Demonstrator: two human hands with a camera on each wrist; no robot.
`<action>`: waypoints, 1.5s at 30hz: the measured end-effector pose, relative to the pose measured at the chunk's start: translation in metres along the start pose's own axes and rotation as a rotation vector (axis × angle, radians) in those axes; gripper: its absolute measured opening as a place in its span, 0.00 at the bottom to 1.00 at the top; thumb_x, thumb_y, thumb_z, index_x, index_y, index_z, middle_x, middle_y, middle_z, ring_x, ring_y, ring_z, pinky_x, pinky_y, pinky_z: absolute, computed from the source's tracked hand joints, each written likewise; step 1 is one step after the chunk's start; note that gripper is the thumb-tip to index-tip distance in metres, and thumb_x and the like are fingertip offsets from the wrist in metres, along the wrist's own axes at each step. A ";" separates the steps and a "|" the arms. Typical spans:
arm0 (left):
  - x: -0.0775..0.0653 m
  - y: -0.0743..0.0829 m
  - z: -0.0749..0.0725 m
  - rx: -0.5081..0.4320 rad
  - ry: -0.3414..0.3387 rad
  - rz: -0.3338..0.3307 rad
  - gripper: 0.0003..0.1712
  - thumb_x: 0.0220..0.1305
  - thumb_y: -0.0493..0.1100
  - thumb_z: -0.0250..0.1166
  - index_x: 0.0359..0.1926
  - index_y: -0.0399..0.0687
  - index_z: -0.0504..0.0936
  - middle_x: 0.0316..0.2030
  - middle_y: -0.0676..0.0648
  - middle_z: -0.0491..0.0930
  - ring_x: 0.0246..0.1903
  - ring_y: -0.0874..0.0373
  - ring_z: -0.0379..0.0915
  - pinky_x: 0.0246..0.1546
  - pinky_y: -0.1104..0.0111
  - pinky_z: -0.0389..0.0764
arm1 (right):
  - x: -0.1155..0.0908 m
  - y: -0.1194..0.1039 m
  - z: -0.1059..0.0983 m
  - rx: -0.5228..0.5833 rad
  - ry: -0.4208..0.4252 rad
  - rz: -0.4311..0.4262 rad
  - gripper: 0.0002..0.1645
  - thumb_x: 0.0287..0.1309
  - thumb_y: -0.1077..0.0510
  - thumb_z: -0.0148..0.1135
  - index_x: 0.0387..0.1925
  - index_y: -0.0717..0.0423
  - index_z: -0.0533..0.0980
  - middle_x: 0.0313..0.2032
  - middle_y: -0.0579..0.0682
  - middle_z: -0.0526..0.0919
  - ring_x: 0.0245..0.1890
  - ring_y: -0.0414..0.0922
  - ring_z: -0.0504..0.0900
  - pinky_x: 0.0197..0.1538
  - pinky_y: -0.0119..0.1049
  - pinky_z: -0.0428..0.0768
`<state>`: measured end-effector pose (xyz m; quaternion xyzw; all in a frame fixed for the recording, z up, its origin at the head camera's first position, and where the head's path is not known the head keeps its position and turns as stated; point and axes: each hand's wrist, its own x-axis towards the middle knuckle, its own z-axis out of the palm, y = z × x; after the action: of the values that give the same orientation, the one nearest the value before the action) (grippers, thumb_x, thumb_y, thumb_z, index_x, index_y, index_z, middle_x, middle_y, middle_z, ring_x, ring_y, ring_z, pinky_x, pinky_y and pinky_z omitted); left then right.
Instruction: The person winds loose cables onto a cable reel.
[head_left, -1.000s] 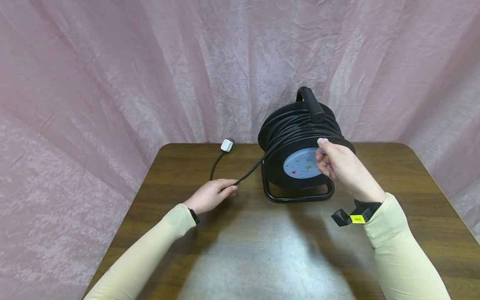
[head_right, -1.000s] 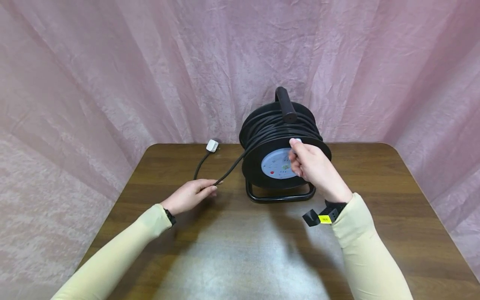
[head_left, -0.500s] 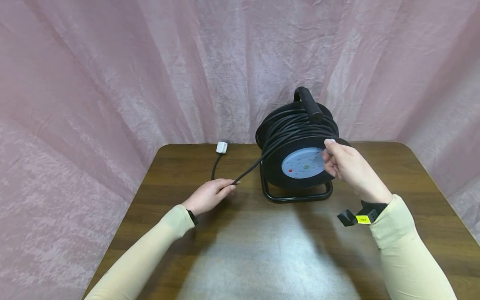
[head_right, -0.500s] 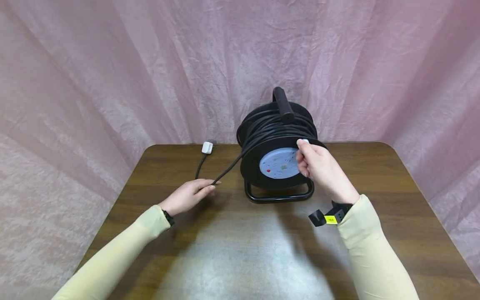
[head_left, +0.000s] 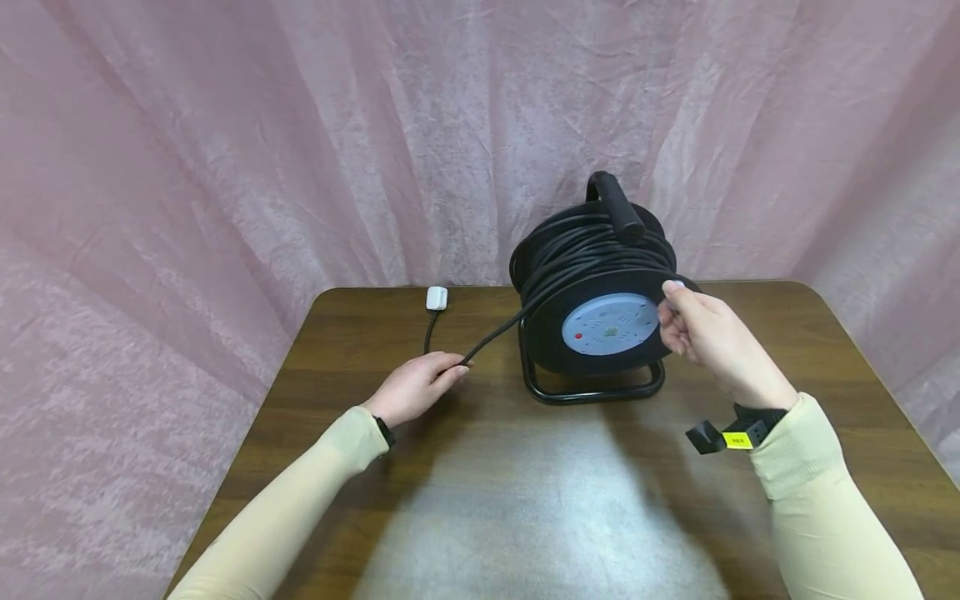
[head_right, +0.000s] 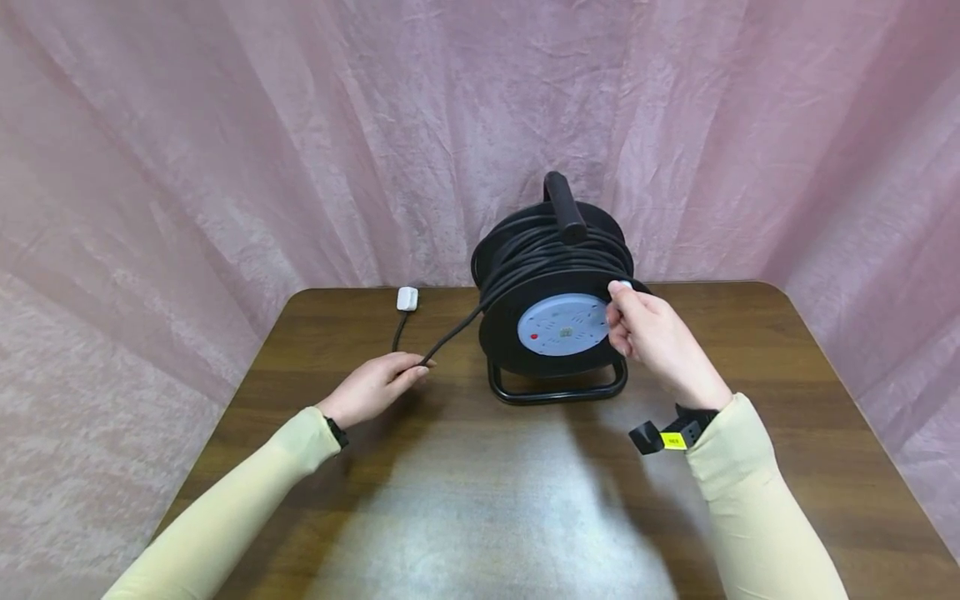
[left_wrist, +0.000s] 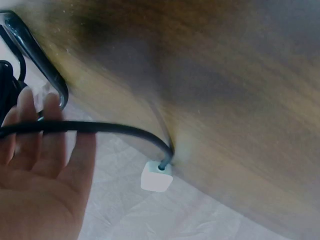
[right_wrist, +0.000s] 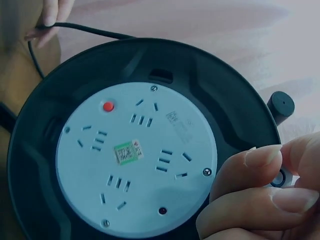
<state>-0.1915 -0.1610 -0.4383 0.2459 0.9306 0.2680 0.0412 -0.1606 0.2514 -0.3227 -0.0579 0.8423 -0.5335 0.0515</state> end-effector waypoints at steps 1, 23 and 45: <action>0.000 0.000 0.000 0.001 -0.004 -0.001 0.18 0.76 0.57 0.53 0.51 0.56 0.84 0.37 0.60 0.79 0.36 0.61 0.73 0.41 0.62 0.74 | 0.000 0.001 -0.001 -0.003 0.001 0.004 0.41 0.74 0.31 0.37 0.38 0.68 0.68 0.17 0.48 0.69 0.17 0.40 0.63 0.20 0.38 0.60; -0.001 -0.005 0.000 -0.005 -0.010 -0.013 0.18 0.75 0.56 0.55 0.52 0.54 0.84 0.41 0.61 0.80 0.39 0.63 0.75 0.45 0.62 0.76 | -0.004 0.026 -0.011 -0.034 0.001 0.070 0.41 0.74 0.30 0.36 0.40 0.68 0.67 0.18 0.46 0.70 0.17 0.39 0.64 0.18 0.35 0.62; -0.002 -0.002 0.002 0.020 -0.007 0.021 0.17 0.75 0.55 0.56 0.50 0.53 0.84 0.39 0.61 0.79 0.38 0.64 0.74 0.44 0.62 0.76 | -0.010 0.052 -0.014 -0.113 -0.027 0.121 0.40 0.73 0.29 0.34 0.39 0.63 0.69 0.19 0.47 0.69 0.20 0.41 0.64 0.25 0.38 0.63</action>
<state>-0.1898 -0.1629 -0.4411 0.2572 0.9304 0.2583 0.0392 -0.1546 0.2872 -0.3636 -0.0167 0.8723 -0.4800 0.0915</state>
